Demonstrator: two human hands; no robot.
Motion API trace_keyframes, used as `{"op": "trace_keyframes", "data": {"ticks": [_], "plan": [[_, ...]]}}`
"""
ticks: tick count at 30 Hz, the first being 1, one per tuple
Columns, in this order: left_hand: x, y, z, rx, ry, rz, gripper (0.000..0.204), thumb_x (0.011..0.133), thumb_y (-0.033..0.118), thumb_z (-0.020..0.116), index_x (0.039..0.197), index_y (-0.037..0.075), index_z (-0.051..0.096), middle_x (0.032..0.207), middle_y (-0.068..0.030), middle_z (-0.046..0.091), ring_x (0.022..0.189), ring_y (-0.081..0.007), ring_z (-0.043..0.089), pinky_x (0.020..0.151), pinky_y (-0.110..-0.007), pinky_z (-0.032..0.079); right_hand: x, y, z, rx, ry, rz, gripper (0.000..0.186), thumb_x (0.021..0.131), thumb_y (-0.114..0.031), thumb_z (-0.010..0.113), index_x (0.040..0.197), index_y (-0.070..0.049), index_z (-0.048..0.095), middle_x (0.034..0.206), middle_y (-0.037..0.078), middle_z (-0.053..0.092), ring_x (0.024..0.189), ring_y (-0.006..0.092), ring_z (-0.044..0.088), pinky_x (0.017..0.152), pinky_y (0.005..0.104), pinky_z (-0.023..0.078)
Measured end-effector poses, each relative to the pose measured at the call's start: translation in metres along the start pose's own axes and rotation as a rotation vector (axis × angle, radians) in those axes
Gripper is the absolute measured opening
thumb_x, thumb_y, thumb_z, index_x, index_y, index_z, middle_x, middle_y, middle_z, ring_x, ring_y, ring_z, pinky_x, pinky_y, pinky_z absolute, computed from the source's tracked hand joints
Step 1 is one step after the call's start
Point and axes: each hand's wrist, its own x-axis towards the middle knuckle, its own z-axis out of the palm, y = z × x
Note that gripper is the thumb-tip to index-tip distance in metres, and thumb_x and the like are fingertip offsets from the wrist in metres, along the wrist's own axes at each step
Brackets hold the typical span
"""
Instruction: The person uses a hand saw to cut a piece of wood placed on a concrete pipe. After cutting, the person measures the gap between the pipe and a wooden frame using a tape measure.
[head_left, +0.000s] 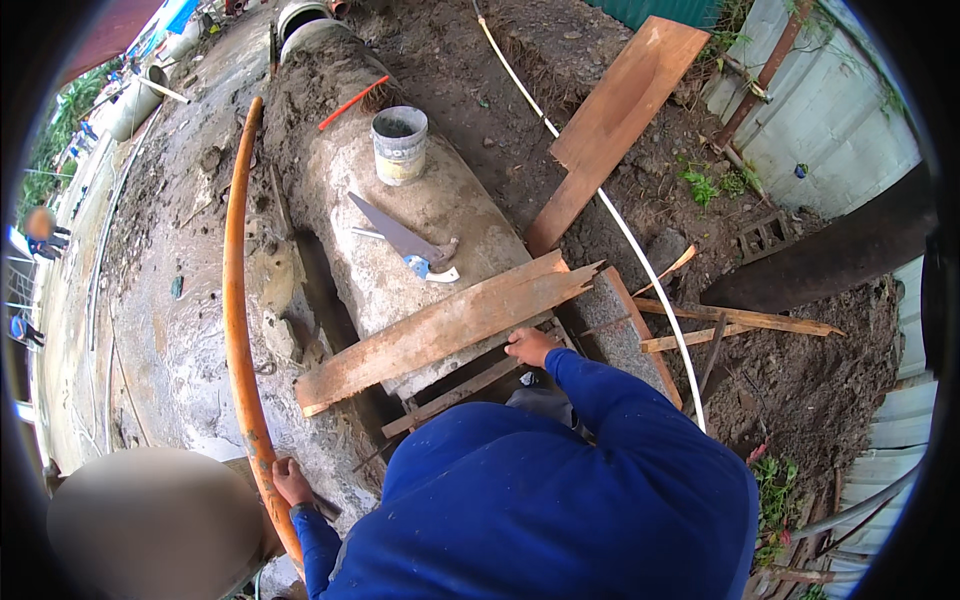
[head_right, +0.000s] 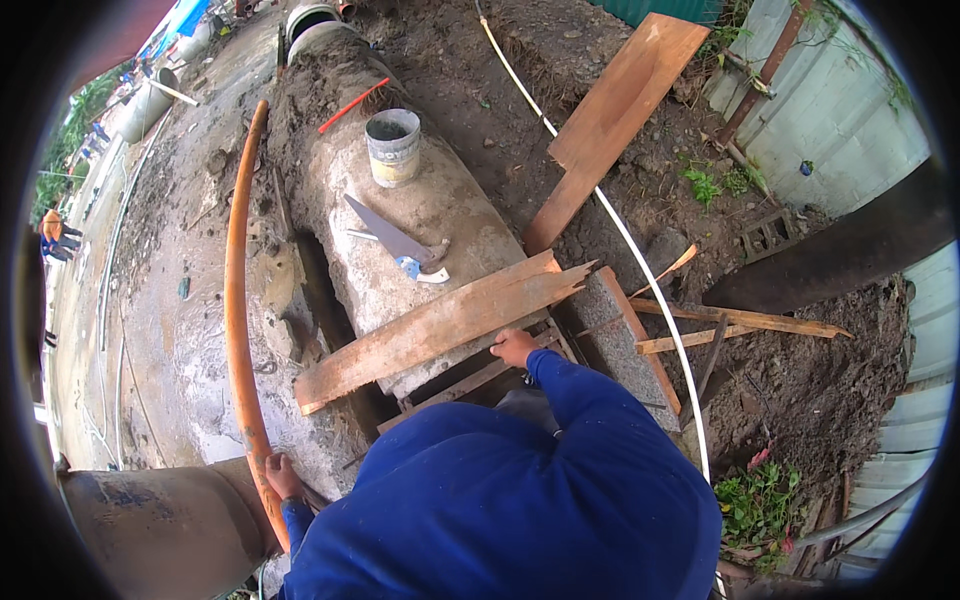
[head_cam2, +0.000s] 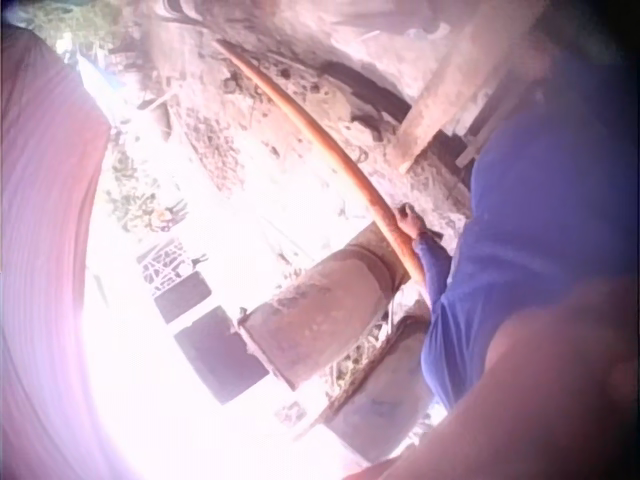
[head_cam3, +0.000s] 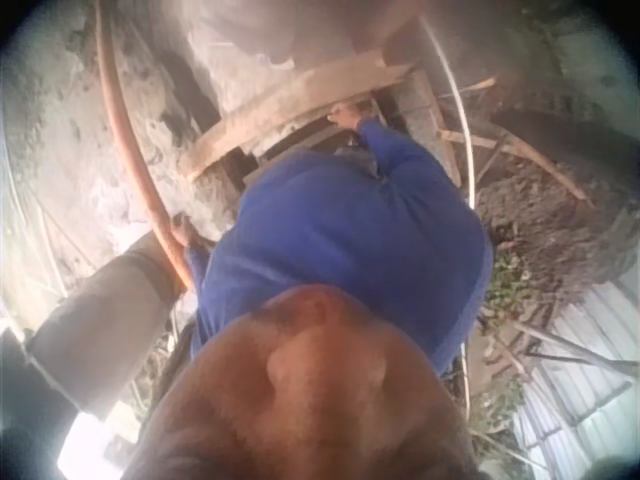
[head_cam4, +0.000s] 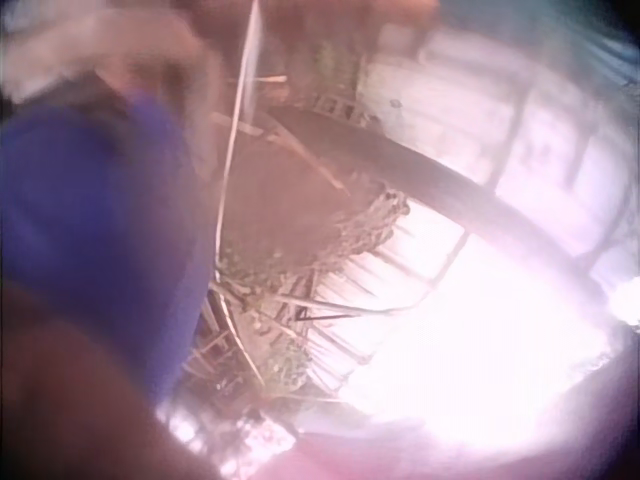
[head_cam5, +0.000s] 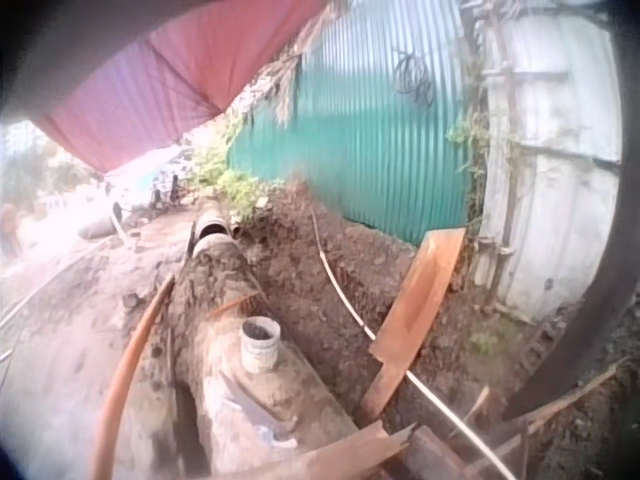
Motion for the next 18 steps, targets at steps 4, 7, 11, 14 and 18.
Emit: {"op": "trace_keyframes", "data": {"ticks": [4, 7, 11, 14, 18], "plan": [[-0.018, -0.008, 0.022, -0.124, -0.210, -0.104, 0.013, 0.093, 0.009, 0.066, 0.099, -0.002, 0.069, 0.088, -0.0094, 0.071, 0.079, -0.0173, 0.068, 0.075, -0.032, 0.057, -0.004, -0.013, 0.005, -0.144, -0.063, -0.103, 0.046, 0.090, -0.028, 0.078, 0.124, 0.001, 0.069, 0.105, 0.016, 0.077, 0.079, 0.0238, 0.074, 0.077, 0.0373, 0.059], [-0.033, -0.024, 0.040, -0.165, -0.362, -0.201, 0.017, 0.093, 0.010, 0.067, 0.102, -0.005, 0.069, 0.090, -0.0132, 0.072, 0.078, -0.0203, 0.071, 0.073, -0.034, 0.059, 0.005, -0.012, 0.001, -0.154, -0.086, -0.148, 0.045, 0.091, -0.029, 0.078, 0.123, 0.000, 0.069, 0.104, 0.016, 0.076, 0.079, 0.0224, 0.074, 0.076, 0.0367, 0.059], [-0.054, -0.051, 0.053, -0.124, -0.458, -0.263, 0.022, 0.094, 0.011, 0.067, 0.107, -0.007, 0.068, 0.095, -0.0148, 0.074, 0.079, -0.0211, 0.072, 0.073, -0.034, 0.059, 0.012, -0.021, -0.003, -0.119, -0.084, -0.118, 0.043, 0.092, -0.028, 0.078, 0.122, 0.001, 0.068, 0.102, 0.016, 0.075, 0.080, 0.0212, 0.073, 0.076, 0.0366, 0.059], [-0.066, -0.067, 0.066, -0.128, -0.480, -0.340, 0.023, 0.096, 0.013, 0.067, 0.108, -0.007, 0.068, 0.097, -0.0150, 0.074, 0.080, -0.0221, 0.072, 0.071, -0.035, 0.060, 0.017, -0.008, -0.011, -0.117, -0.061, -0.113, 0.042, 0.092, -0.026, 0.078, 0.122, 0.001, 0.067, 0.102, 0.016, 0.075, 0.079, 0.0215, 0.072, 0.075, 0.0367, 0.058], [-0.082, -0.099, 0.064, -0.170, -0.436, -0.490, 0.026, 0.097, 0.017, 0.066, 0.109, -0.007, 0.068, 0.100, -0.0163, 0.074, 0.083, -0.0255, 0.075, 0.066, -0.038, 0.060, 0.008, -0.024, -0.012, -0.160, -0.092, -0.140, 0.040, 0.092, -0.025, 0.077, 0.120, 0.001, 0.067, 0.100, 0.015, 0.075, 0.078, 0.0216, 0.071, 0.074, 0.0366, 0.058]]}}
